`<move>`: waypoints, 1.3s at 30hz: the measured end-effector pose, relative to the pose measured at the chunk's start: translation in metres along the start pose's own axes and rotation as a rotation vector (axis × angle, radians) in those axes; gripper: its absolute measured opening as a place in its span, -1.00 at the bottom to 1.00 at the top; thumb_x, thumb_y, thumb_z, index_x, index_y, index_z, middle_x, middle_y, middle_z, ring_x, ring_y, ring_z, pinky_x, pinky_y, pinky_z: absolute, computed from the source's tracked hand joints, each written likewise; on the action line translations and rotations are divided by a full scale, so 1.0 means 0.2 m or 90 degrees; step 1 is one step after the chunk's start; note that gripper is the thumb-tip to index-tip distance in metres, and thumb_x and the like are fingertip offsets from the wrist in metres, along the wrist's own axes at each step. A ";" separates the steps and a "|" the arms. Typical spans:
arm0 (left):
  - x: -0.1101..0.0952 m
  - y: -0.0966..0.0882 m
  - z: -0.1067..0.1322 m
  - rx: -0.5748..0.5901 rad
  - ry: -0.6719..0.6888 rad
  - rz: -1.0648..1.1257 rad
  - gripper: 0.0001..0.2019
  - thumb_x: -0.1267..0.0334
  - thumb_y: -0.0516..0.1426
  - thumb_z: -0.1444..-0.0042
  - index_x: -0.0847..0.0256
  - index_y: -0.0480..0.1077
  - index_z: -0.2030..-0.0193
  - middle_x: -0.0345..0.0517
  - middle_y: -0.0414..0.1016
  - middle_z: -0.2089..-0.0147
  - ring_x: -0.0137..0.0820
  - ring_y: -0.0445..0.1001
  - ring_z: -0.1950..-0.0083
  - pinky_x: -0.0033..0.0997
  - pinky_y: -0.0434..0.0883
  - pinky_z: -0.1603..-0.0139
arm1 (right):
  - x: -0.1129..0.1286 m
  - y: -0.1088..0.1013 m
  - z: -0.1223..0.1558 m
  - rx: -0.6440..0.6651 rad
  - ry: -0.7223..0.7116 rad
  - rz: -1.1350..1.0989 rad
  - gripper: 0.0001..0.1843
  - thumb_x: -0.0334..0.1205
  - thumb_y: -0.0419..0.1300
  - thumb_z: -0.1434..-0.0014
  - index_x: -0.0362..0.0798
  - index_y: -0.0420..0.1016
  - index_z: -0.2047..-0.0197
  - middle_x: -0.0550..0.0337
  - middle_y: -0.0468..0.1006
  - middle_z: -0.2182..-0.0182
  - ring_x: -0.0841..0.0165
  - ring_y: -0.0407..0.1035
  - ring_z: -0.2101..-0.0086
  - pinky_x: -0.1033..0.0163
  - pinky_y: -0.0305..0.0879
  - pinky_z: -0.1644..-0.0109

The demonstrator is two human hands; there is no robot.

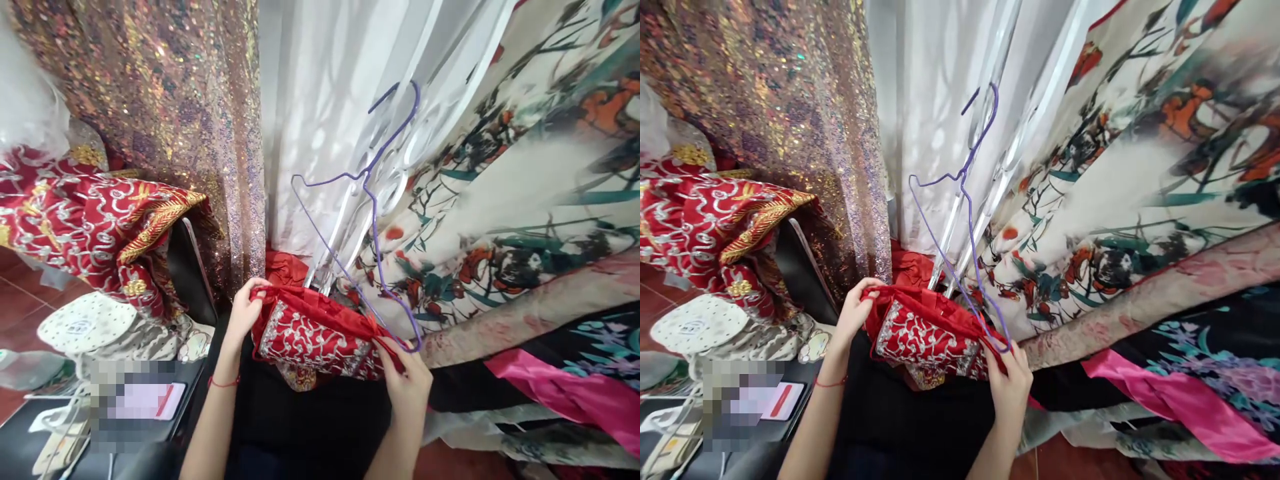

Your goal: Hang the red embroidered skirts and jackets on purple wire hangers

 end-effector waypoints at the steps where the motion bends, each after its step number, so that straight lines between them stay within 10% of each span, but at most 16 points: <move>1: 0.04 -0.02 0.04 -0.001 -0.009 -0.013 -0.78 0.22 0.09 -0.04 0.17 0.46 0.19 -0.09 0.58 0.13 -0.28 0.55 0.09 -0.31 0.44 -0.03 | 0.02 0.03 0.00 0.006 -0.009 0.012 -0.88 -0.20 0.31 -0.22 0.00 0.67 0.20 0.09 0.65 0.32 0.26 0.50 0.36 0.15 0.43 0.26; 6: 0.15 -0.16 0.20 0.031 -0.076 -0.081 -0.73 0.12 0.08 -0.10 0.17 0.45 0.14 -0.01 0.60 0.10 -0.19 0.58 0.06 -0.16 0.50 -0.08 | 0.09 0.10 -0.04 -0.017 -0.036 0.038 -0.85 -0.20 0.25 -0.28 0.01 0.67 0.22 0.11 0.62 0.37 0.31 0.44 0.41 0.21 0.40 0.30; 15: -0.09 -0.42 0.47 0.289 -0.046 -0.263 -0.47 0.34 -0.02 -0.10 -0.04 0.48 -0.19 -0.13 0.55 -0.20 -0.19 0.49 -0.26 -0.09 0.38 -0.37 | 0.20 0.15 -0.03 -0.094 -0.027 0.073 -0.89 -0.26 0.27 -0.27 0.02 0.66 0.22 0.15 0.54 0.43 0.35 0.32 0.42 0.24 0.33 0.31; 19: -0.17 -0.27 0.37 0.179 0.071 -0.222 -0.51 0.10 0.10 -0.26 0.03 0.29 -0.32 -0.02 0.37 -0.37 -0.20 0.36 -0.38 -0.12 0.28 -0.44 | 0.25 0.17 -0.03 -0.076 -0.069 0.049 -0.87 -0.28 0.25 -0.27 0.05 0.66 0.22 0.18 0.51 0.45 0.38 0.29 0.44 0.24 0.32 0.32; 23: -0.17 0.03 0.13 0.230 0.166 -0.324 0.10 -0.11 0.37 0.06 0.20 -0.06 -0.50 0.27 -0.15 -0.58 0.04 -0.22 -0.60 0.19 -0.19 -0.56 | 0.32 0.19 -0.01 -0.045 -0.115 0.032 -0.84 -0.31 0.25 -0.27 0.08 0.68 0.20 0.18 0.49 0.44 0.40 0.29 0.45 0.23 0.31 0.31; 26: -0.15 0.16 -0.01 0.371 0.167 -0.441 -0.17 -0.04 0.40 0.07 0.20 0.28 -0.31 0.24 0.31 -0.39 0.07 0.12 -0.51 0.23 -0.24 -0.54 | 0.34 0.17 0.00 -0.061 -0.140 0.014 -0.83 -0.34 0.27 -0.24 0.08 0.67 0.18 0.20 0.48 0.45 0.40 0.29 0.45 0.23 0.28 0.31; 30: -0.17 0.18 -0.07 0.432 0.143 -0.519 -0.81 0.13 0.20 -0.20 0.15 0.48 0.11 -0.02 0.63 0.17 -0.10 0.61 0.02 -0.05 0.35 -0.23 | 0.31 0.16 -0.02 -0.080 -0.114 0.031 -0.88 -0.32 0.27 -0.25 0.06 0.65 0.23 0.21 0.48 0.47 0.40 0.29 0.46 0.23 0.27 0.32; 35: -0.23 0.14 -0.03 0.343 0.120 -0.460 -0.58 0.28 0.04 -0.23 0.17 0.29 -0.23 0.03 0.60 0.05 -0.11 0.59 0.05 -0.12 0.44 -0.05 | 0.43 0.13 -0.03 -0.097 0.122 -0.129 -0.74 -0.17 0.33 -0.21 0.02 0.53 0.02 0.19 0.52 0.39 0.38 0.39 0.44 0.23 0.36 0.33; 39: -0.41 0.06 -0.02 0.187 0.187 -0.072 -0.40 0.38 0.04 -0.12 0.13 0.27 -0.35 -0.03 0.46 -0.28 -0.22 0.43 -0.27 -0.20 0.33 -0.33 | 0.61 0.13 0.02 0.233 0.296 -0.504 -0.12 0.03 0.38 -0.15 0.14 0.02 -0.40 0.23 0.55 0.31 0.36 0.45 0.44 0.26 0.40 0.39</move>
Point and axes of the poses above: each hand's wrist, its own z-axis away from the middle knuckle, its own y-axis out of the palm, x = y × z, the point moved 3 cm from there along -z, towards the middle knuckle
